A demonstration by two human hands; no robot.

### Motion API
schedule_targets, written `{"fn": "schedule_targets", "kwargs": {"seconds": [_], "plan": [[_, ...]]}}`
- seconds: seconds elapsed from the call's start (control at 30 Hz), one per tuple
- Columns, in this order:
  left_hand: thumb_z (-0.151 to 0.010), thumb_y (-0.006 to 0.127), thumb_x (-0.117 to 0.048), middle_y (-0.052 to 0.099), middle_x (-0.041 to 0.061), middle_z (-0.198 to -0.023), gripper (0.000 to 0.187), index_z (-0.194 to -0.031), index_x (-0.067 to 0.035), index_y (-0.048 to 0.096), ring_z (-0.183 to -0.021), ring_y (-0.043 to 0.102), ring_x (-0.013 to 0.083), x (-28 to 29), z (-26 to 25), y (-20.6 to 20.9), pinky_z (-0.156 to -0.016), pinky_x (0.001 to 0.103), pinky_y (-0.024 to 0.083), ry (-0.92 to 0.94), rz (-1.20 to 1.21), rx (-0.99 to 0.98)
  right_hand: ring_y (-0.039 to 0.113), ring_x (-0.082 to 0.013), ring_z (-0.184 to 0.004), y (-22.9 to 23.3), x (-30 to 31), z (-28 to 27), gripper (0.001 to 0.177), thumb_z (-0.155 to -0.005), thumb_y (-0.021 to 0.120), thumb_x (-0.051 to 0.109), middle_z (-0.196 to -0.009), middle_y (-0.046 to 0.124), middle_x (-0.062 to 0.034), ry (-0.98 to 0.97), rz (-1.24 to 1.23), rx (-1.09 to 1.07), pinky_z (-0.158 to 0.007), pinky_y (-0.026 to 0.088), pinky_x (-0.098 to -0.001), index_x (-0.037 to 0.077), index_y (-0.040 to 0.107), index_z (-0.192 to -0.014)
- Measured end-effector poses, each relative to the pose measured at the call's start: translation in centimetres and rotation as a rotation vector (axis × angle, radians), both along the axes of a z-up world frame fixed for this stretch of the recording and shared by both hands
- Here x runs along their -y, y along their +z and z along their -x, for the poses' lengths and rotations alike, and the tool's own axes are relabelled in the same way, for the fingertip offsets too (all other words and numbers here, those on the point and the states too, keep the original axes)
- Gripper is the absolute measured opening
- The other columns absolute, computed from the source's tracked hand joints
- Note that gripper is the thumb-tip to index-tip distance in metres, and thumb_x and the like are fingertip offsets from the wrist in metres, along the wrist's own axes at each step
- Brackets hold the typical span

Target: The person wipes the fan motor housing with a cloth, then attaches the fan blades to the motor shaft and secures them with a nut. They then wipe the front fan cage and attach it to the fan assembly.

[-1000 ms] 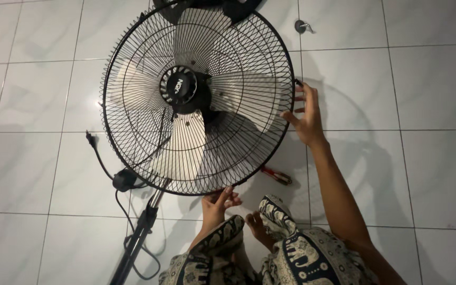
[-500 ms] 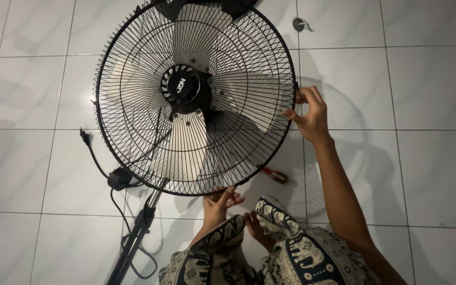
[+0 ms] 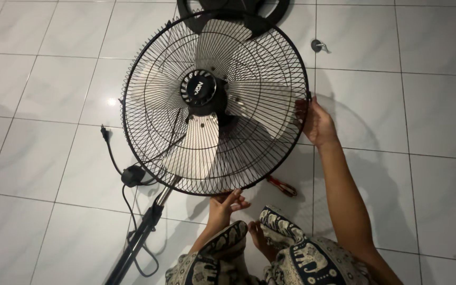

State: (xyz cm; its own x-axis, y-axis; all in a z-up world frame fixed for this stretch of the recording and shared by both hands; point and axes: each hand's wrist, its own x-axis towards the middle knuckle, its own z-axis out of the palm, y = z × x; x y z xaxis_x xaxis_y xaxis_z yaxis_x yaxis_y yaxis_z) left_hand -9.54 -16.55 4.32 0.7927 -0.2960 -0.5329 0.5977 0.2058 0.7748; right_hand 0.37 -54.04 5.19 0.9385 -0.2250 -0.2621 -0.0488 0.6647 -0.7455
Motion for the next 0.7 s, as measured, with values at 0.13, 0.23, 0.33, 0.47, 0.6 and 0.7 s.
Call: {"fn": "schedule_targets", "kwargs": {"seconds": [0.13,0.23,0.33,0.47,0.6,0.7], "plan": [[-0.086,0.077,-0.018,0.069,0.017,-0.078,0.029,-0.090,0.010,0.068,-0.068,0.073,0.0273,0.4,0.0,0.9,-0.070,0.048,0.067,0.039,-0.015,-0.008,0.054,-0.0160,-0.074,-0.5,-0.7,-0.6,0.043,-0.109,0.059,0.050,-0.082,0.055,-0.0003,0.060,-0.160,0.130,-0.065,0.047,-0.0319,0.010,0.064,-0.096],[-0.086,0.077,-0.017,0.069,0.016,-0.078,0.028,-0.091,0.010,0.068,-0.069,0.073,0.0260,0.5,-0.2,1.5,-0.071,0.049,0.068,0.012,-0.004,-0.011,0.053,-0.0154,-0.066,-1.2,-1.3,-1.0,0.044,-0.102,0.058,0.055,-0.074,0.054,0.0005,0.028,-0.228,0.073,-0.059,0.046,-0.0302,0.014,0.063,-0.089],[-0.086,0.074,-0.015,0.071,0.017,-0.077,0.025,-0.092,0.009,0.071,-0.066,0.075,0.0280,0.5,-0.4,2.0,-0.071,0.048,0.068,0.003,0.001,-0.024,0.042,-0.0110,-0.055,-1.9,-1.1,-1.3,0.043,-0.117,0.060,0.049,-0.073,0.049,0.0041,-0.053,-0.145,0.129,-0.047,0.035,-0.0268,0.013,0.063,-0.093],[-0.088,0.075,-0.013,0.069,0.017,-0.075,0.024,-0.089,0.010,0.068,-0.065,0.073,0.0277,0.8,-0.2,1.6,-0.069,0.051,0.068,0.049,0.005,-0.047,0.054,-0.0162,-0.076,-2.1,0.1,-1.3,0.035,-0.110,0.050,0.038,-0.085,0.057,-0.0010,0.012,-0.222,0.098,-0.069,0.046,-0.0309,0.010,0.062,-0.095],[-0.089,0.075,-0.012,0.068,0.016,-0.075,0.025,-0.090,0.012,0.067,-0.067,0.072,0.0271,0.8,0.2,0.7,-0.071,0.052,0.066,0.056,0.051,-0.036,0.053,-0.0175,-0.080,-2.2,1.4,-1.3,0.036,-0.111,0.045,0.037,-0.087,0.055,-0.0018,0.110,-0.201,0.065,-0.074,0.047,-0.0320,0.009,0.060,-0.094],[-0.089,0.075,-0.012,0.068,0.017,-0.076,0.027,-0.093,0.013,0.067,-0.069,0.072,0.0279,0.7,0.0,0.1,-0.072,0.054,0.065,0.054,0.096,-0.025,0.049,-0.0172,-0.079,-2.7,1.7,-1.8,0.035,-0.113,0.047,0.036,-0.087,0.053,-0.0018,0.140,-0.192,0.120,-0.072,0.044,-0.0315,0.008,0.060,-0.096]]}}
